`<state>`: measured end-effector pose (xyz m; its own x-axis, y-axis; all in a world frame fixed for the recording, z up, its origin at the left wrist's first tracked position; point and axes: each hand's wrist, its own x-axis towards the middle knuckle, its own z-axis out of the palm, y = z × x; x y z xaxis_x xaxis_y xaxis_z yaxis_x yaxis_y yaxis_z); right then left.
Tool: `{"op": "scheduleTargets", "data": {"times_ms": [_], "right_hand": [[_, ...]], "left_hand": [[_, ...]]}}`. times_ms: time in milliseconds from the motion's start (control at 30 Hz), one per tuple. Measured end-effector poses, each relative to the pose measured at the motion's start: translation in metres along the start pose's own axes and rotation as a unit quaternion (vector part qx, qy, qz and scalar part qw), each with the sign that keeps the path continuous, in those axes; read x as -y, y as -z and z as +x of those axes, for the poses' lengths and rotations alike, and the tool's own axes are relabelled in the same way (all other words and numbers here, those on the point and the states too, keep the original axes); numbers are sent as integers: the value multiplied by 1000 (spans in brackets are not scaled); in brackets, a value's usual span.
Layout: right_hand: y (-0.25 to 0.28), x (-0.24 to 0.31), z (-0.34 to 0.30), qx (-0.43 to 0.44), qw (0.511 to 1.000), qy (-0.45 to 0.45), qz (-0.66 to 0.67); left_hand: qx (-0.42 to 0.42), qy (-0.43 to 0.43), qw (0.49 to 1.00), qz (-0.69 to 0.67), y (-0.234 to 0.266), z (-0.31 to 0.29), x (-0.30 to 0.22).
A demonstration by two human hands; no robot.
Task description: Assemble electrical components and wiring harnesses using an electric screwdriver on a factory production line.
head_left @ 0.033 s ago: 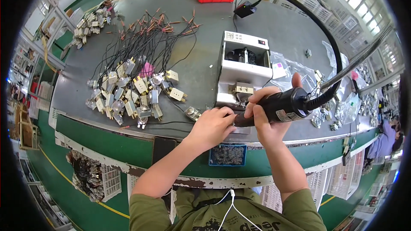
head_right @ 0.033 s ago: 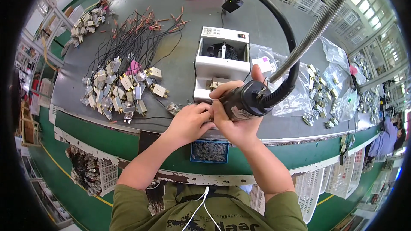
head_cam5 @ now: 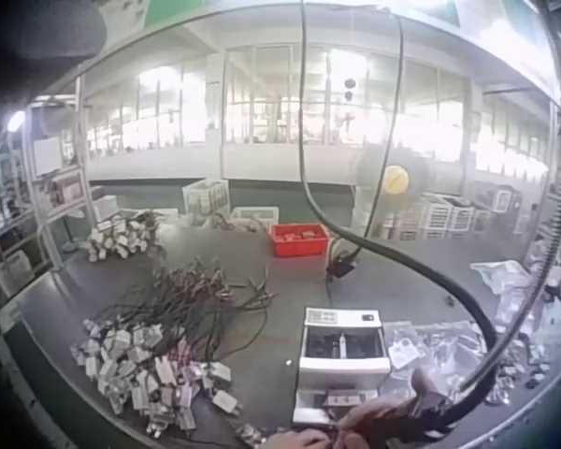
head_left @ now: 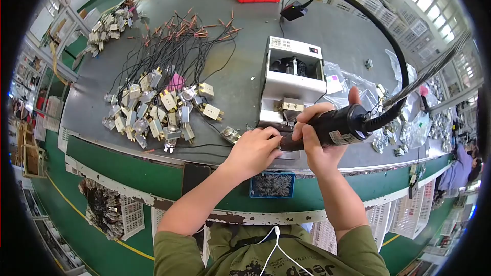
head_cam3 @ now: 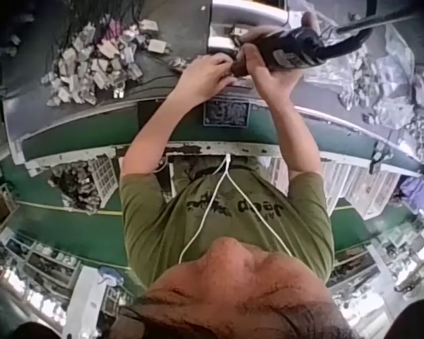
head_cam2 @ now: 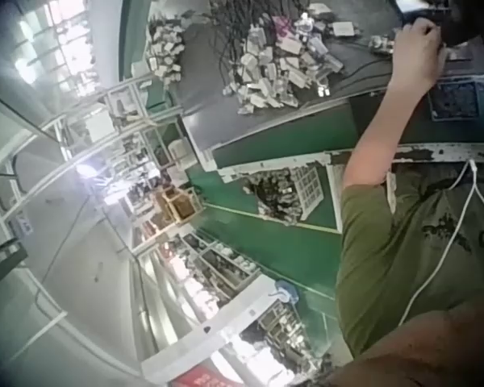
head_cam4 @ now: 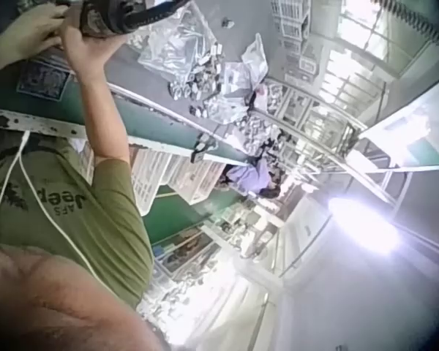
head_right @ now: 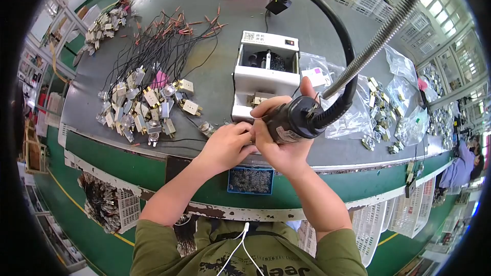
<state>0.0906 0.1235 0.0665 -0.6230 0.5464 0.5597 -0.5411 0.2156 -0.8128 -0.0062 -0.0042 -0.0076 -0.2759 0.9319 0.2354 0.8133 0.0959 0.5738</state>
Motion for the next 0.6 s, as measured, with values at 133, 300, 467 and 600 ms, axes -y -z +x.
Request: {"op": "scheduleTargets", "data": {"times_ms": [133, 300, 467, 600], "right_hand": [[-1, -3, 0, 8, 1000, -9, -3], [3, -1, 0, 3, 1000, -2, 30], [2, -6, 1, 40, 999, 23, -8], [-1, 3, 0, 6, 999, -5, 51]], "left_hand": [[4, 6, 1000, -2, -2, 1, 1], [13, 16, 1000, -21, 1, 0, -2], [15, 24, 999, -16, 0, 1, -2], [38, 44, 998, -28, 4, 1, -5]]}}
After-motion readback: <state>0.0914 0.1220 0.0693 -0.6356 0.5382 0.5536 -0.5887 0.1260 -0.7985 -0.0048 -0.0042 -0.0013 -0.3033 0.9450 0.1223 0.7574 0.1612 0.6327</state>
